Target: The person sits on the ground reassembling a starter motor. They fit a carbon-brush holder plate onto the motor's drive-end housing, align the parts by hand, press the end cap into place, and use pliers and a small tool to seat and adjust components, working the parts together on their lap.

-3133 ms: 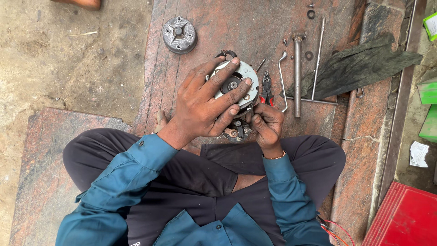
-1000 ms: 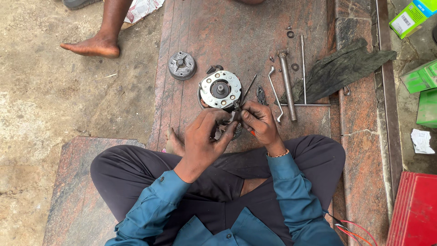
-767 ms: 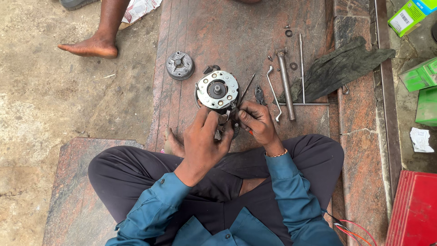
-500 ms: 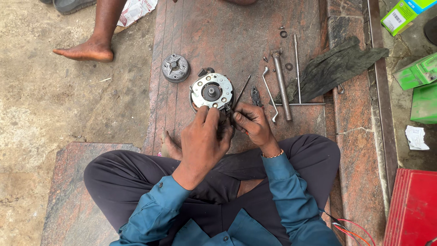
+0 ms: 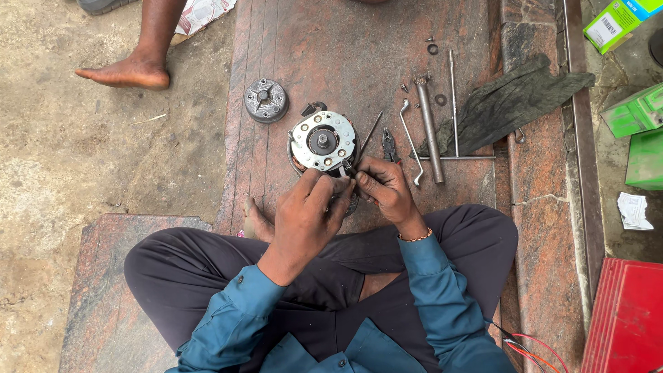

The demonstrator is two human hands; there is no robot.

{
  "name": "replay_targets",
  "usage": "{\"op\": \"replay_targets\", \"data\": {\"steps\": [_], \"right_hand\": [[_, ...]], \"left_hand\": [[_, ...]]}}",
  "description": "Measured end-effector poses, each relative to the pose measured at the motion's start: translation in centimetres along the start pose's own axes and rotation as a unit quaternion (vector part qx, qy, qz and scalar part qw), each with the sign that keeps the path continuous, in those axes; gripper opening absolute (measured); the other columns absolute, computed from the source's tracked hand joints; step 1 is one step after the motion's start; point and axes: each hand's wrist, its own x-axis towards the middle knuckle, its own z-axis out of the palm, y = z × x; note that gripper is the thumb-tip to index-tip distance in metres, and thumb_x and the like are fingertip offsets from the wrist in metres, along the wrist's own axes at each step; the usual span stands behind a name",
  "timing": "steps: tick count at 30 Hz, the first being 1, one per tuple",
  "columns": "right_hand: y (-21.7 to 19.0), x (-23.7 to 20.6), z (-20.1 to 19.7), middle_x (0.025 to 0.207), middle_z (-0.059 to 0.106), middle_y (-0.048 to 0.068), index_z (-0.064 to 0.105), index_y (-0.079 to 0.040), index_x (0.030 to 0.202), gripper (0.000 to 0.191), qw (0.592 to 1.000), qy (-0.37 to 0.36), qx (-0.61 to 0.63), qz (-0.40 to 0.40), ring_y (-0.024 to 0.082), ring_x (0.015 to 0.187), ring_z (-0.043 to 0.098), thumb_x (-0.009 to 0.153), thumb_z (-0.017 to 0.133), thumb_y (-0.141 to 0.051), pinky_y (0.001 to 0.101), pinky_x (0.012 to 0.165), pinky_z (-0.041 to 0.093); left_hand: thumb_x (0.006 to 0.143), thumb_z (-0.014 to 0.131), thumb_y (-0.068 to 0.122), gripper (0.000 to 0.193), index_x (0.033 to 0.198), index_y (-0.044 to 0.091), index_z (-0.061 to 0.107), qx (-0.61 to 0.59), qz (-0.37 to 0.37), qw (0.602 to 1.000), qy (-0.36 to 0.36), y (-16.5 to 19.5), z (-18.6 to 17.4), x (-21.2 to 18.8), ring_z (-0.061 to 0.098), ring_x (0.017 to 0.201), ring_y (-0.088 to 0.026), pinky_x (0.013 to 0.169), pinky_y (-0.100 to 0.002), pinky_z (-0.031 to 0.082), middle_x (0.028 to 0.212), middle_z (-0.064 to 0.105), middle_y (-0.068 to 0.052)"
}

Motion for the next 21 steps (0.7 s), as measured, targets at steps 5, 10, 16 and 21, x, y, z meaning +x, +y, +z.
{"op": "replay_targets", "data": {"steps": [5, 10, 16, 21], "right_hand": [[0.3, 0.0, -0.2, 0.070, 0.053, -0.003, 0.062, -0.005, 0.090, 0.030, 1.000, -0.007, 0.005, -0.001, 0.003, 0.056, 0.044, 0.107, 0.060, -0.030, 0.0224, 0.050, 0.034], [0.3, 0.0, -0.2, 0.069, 0.053, -0.003, 0.062, -0.005, 0.089, 0.030, 1.000, -0.004, 0.006, 0.002, 0.003, 0.055, 0.044, 0.107, 0.061, -0.029, 0.0223, 0.050, 0.034], [-0.1, 0.1, 0.0, 0.069, 0.052, -0.003, 0.064, -0.004, 0.093, 0.031, 1.000, -0.009, 0.015, 0.007, 0.003, 0.056, 0.043, 0.107, 0.061, -0.032, 0.0222, 0.050, 0.033], [0.0, 0.0, -0.2, 0.070, 0.054, -0.003, 0.065, -0.005, 0.094, 0.031, 1.000, -0.008, -0.003, 0.000, 0.003, 0.057, 0.045, 0.106, 0.060, -0.032, 0.0219, 0.051, 0.034]], "left_hand": [[0.093, 0.079, 0.011, 0.018, 0.098, 0.004, 0.063, 0.019, -0.029, 0.999, -0.004, 0.3, 0.0, 0.0, 0.066, 0.067, -0.025, 0.055, -0.039, 0.050, 0.088, 0.056, -0.010], [0.094, 0.079, 0.010, 0.018, 0.103, 0.005, 0.065, 0.051, -0.019, 0.998, 0.015, 0.9, 0.0, 0.4, 0.067, 0.076, -0.025, 0.063, -0.039, 0.052, 0.093, 0.059, -0.009], [0.090, 0.082, 0.012, 0.026, 0.110, 0.007, 0.067, 0.091, -0.007, 0.995, 0.042, 1.2, -0.1, 0.8, 0.060, 0.086, -0.027, 0.070, -0.041, 0.049, 0.094, 0.061, -0.006], [0.086, 0.085, 0.018, 0.033, 0.112, 0.006, 0.068, 0.080, -0.032, 0.995, 0.059, 1.0, -0.2, 0.9, 0.061, 0.086, -0.027, 0.070, -0.039, 0.049, 0.099, 0.059, -0.011]]}}
